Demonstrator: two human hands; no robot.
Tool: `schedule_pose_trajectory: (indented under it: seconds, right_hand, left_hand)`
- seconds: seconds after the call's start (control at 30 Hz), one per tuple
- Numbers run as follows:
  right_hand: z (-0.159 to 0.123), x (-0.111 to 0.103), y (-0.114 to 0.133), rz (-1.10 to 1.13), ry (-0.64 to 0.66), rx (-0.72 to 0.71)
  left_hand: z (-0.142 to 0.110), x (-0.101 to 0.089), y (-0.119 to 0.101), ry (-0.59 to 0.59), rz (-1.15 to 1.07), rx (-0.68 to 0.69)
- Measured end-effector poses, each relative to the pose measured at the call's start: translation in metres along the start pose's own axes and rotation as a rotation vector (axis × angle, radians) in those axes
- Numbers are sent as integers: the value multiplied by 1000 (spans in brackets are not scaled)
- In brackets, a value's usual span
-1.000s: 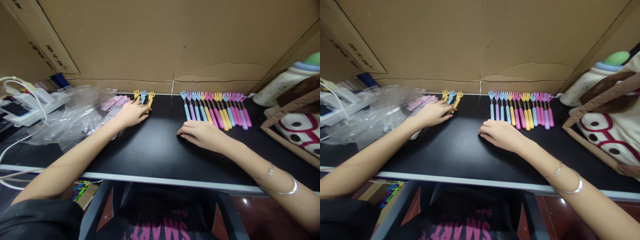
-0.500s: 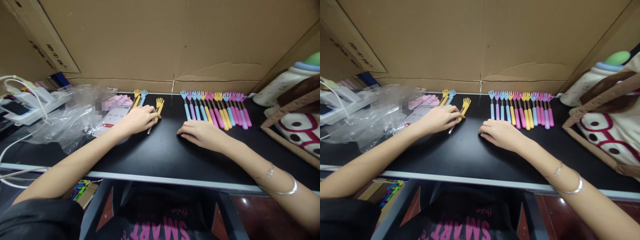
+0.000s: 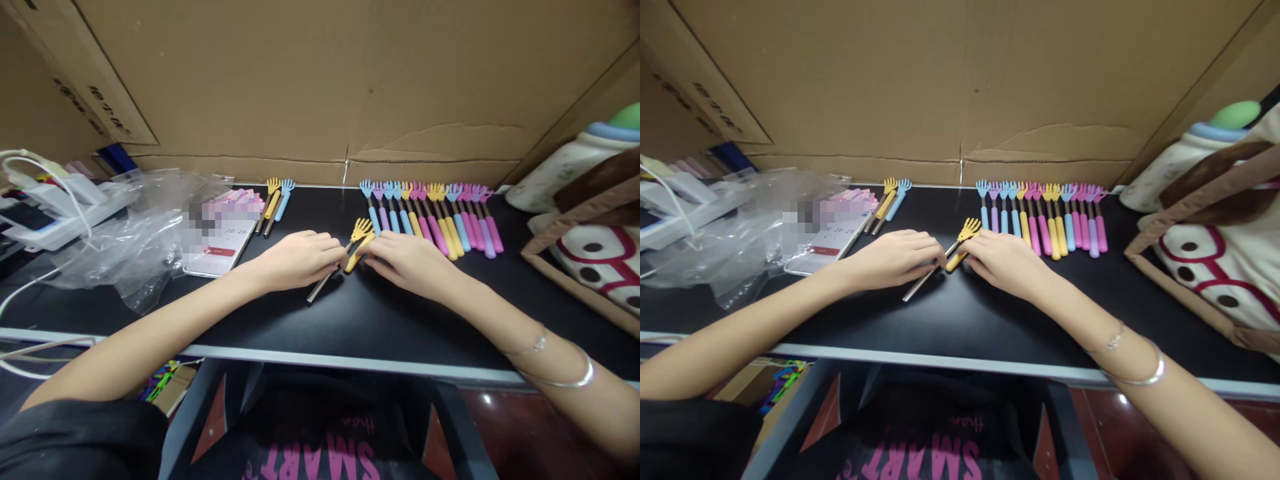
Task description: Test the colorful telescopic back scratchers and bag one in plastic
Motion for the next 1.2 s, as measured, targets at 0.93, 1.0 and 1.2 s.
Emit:
schedule_pose_trajectory:
  seconds: [0.93,1.0,1.2]
  right_hand:
    - [-1,-3,-2,62,77,-33]
    - [-1,-3,-2,62,79,-37]
    - [-1,-2,-4,61,79,-26]
  left_hand:
    - [-2,-2,-2,-10,84,116]
    - [-1,-1,-1,-12,100,109]
    - [-1,-1,-1,-23,123,71]
Point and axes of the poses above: each hand's wrist, its own z-axis towards the middle knuckle, its own x-axis out of the palm, y = z × x, the point moved 4 cm from there along z, towards the middle knuckle, and after that the axes turned 4 degrees about z, right-handed, at the moved point
